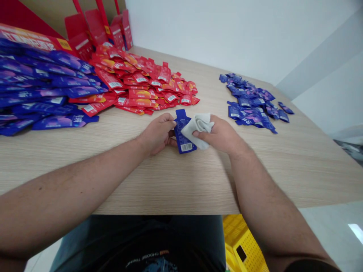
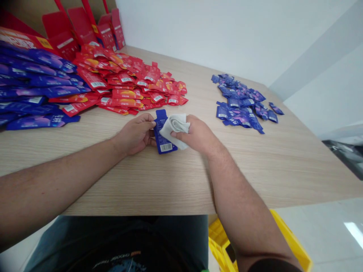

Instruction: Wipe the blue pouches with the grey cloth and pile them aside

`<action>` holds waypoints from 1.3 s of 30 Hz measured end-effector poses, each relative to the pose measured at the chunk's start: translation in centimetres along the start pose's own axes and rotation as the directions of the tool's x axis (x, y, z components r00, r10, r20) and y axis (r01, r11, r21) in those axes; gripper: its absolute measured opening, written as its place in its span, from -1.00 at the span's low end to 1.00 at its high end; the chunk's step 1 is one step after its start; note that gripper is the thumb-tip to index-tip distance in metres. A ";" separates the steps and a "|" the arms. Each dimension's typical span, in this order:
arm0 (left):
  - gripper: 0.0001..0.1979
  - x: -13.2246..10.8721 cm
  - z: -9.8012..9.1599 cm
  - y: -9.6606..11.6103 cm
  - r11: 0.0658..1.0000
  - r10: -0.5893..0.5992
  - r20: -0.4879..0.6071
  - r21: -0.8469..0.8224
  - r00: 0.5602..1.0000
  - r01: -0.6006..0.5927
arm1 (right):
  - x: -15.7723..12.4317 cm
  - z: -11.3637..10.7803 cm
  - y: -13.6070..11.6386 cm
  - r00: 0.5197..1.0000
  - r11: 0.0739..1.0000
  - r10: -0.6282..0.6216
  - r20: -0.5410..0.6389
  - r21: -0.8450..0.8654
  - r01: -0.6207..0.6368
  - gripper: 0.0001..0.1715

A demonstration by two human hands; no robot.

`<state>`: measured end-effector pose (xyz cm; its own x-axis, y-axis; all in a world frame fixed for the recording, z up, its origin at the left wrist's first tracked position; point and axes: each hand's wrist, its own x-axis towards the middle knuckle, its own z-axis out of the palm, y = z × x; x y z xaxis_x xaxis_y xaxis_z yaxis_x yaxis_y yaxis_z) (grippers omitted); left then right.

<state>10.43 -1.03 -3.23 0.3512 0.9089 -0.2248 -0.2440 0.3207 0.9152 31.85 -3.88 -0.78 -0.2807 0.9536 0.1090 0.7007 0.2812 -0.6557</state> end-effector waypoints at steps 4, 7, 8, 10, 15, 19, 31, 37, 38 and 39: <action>-0.85 0.1 -0.2 -0.1 0.999 0.007 0.026 0.031 1.000 -0.008 | 0.0 0.0 -0.4 0.978 1.000 -0.002 0.209 0.014 -0.001 -0.76; -0.85 -0.1 -0.2 -0.3 0.994 0.014 0.078 0.104 0.997 -0.022 | 0.1 0.1 -0.6 0.998 0.996 0.053 -0.016 -0.069 -0.054 -0.70; -0.86 -0.2 -0.1 -0.4 0.989 0.012 0.107 0.143 0.994 -0.027 | 0.2 0.2 -0.6 0.988 0.994 0.059 -0.143 -0.085 -0.072 -0.67; -0.87 -0.5 -0.1 -0.4 0.974 0.010 0.166 0.223 0.986 -0.047 | 0.3 0.3 -0.3 0.961 0.995 0.047 -0.272 -0.075 -0.070 -0.62; -0.86 -0.8 -0.2 -0.6 0.960 0.005 0.253 0.269 0.967 -0.075 | 1.0 0.3 1.5 0.885 0.992 0.035 -0.465 -0.089 -0.086 -0.61; -0.86 -0.9 -0.4 -0.6 0.963 -0.008 0.263 0.262 0.965 -0.064 | 1.2 -0.4 2.8 0.823 0.991 0.087 -0.562 -0.037 -0.130 -0.55; -0.85 -1.8 -6.3 6.9 0.660 0.434 0.136 0.625 0.891 -0.417 | 0.8 -0.3 0.9 0.840 0.930 0.254 -0.480 -0.118 -0.349 -0.57; -0.90 -2.6 -14.9 14.4 0.075 0.729 0.080 0.978 0.679 -0.197 | 0.8 0.0 0.9 0.857 0.918 0.261 -0.445 -0.160 -0.363 -0.54; -0.91 -2.8 -16.2 15.8 0.003 0.752 0.064 0.995 0.656 -0.101 | 0.8 0.2 1.0 0.863 0.920 0.247 -0.441 -0.172 -0.352 -0.55; -0.90 -2.9 -17.5 17.0 -0.060 0.777 0.058 0.998 0.627 -0.018 | 0.8 0.3 1.1 0.867 0.922 0.235 -0.439 -0.182 -0.342 -0.56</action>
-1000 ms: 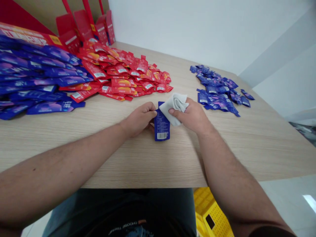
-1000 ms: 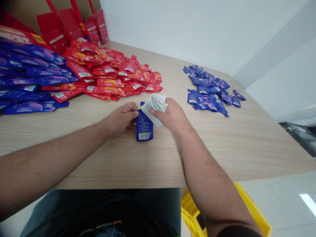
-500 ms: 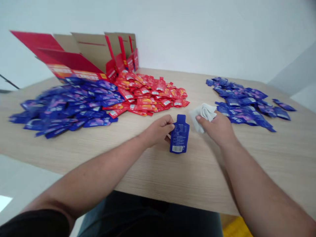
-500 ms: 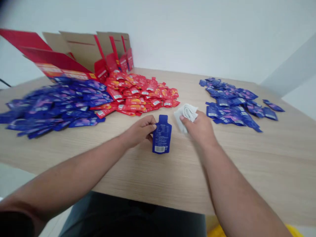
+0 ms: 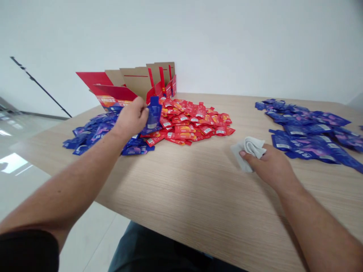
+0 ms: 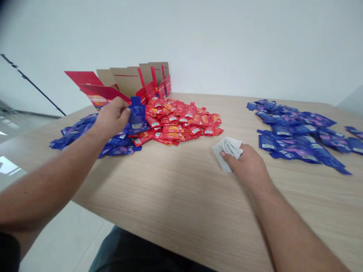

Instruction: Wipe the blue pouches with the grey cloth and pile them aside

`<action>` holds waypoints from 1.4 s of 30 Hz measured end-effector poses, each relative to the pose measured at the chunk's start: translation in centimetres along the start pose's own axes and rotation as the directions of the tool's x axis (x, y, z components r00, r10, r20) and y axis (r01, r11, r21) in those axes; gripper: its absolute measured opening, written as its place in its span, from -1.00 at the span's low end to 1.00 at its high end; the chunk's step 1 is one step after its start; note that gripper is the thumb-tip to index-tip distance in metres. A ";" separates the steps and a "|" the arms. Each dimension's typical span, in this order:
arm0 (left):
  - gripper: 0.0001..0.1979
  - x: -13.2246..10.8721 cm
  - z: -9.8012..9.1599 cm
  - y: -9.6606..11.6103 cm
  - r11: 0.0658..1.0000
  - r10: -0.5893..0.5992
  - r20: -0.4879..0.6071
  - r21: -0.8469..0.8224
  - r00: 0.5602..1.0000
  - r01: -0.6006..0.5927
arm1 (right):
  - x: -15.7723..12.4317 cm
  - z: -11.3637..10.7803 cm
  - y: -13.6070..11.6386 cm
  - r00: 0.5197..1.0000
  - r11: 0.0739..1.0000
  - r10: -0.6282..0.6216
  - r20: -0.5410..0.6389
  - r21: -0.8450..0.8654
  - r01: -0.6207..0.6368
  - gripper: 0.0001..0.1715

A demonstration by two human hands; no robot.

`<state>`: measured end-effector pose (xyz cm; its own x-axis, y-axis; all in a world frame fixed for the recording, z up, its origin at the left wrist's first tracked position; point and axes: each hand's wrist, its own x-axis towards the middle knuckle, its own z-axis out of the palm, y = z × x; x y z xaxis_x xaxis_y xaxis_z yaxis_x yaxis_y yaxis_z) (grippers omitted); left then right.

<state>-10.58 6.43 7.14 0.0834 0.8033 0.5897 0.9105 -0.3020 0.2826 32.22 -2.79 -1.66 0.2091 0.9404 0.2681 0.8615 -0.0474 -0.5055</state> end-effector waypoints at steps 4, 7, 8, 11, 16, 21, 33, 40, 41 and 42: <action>-0.80 2.1 -0.9 -5.4 0.991 0.047 -0.025 0.129 0.999 -0.043 | 0.0 0.4 0.2 1.000 1.000 -0.012 0.026 -0.017 0.012 -0.58; -0.74 2.6 0.5 -9.0 0.988 0.061 0.137 0.135 0.989 -0.079 | 0.1 0.7 0.4 0.998 1.000 0.000 0.068 -0.025 0.002 -0.57; -0.73 2.6 1.1 -9.9 0.987 0.052 0.185 0.138 0.981 -0.079 | 0.1 0.8 0.4 0.997 1.000 0.008 0.074 -0.027 -0.006 -0.57; -0.71 2.5 2.0 -11.2 0.992 0.000 0.232 0.123 0.973 -0.030 | 0.3 1.1 0.9 0.998 1.000 0.006 0.059 -0.017 -0.005 -0.57; -0.68 1.5 1.0 -8.0 0.999 -0.032 0.149 0.021 0.988 0.030 | 0.2 1.4 1.2 0.997 0.997 -0.065 0.042 0.040 0.063 -0.59; -0.57 -1.4 2.0 -0.2 0.998 0.053 0.196 0.015 0.979 -0.057 | -0.7 1.2 -0.6 0.979 0.989 -0.051 0.195 0.148 0.022 -0.69; -0.19 -9.9 10.0 17.5 0.811 0.363 0.504 -0.585 0.783 0.000 | -2.7 2.9 -3.1 0.914 0.874 -0.194 0.356 0.486 -0.003 -0.74; -0.63 -10.0 11.2 15.6 0.802 0.198 0.586 -0.558 0.786 0.214 | -0.3 0.4 -1.3 0.804 0.909 -0.359 0.474 0.374 0.185 -0.29; -0.64 -10.0 11.2 15.5 0.797 0.193 0.586 -0.562 0.787 0.222 | 0.6 -0.1 -0.6 0.814 0.919 -0.360 0.455 0.324 0.226 -0.25; -0.64 -10.0 11.3 15.4 0.792 0.193 0.588 -0.566 0.786 0.228 | 1.6 -0.7 0.3 0.835 0.927 -0.361 0.416 0.253 0.275 -0.27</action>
<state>7.21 -0.49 -2.94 0.4796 0.8744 0.0732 0.5112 -0.3462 0.7867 33.14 -1.51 -0.85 -0.3289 0.9421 0.0656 0.7396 0.3001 -0.6025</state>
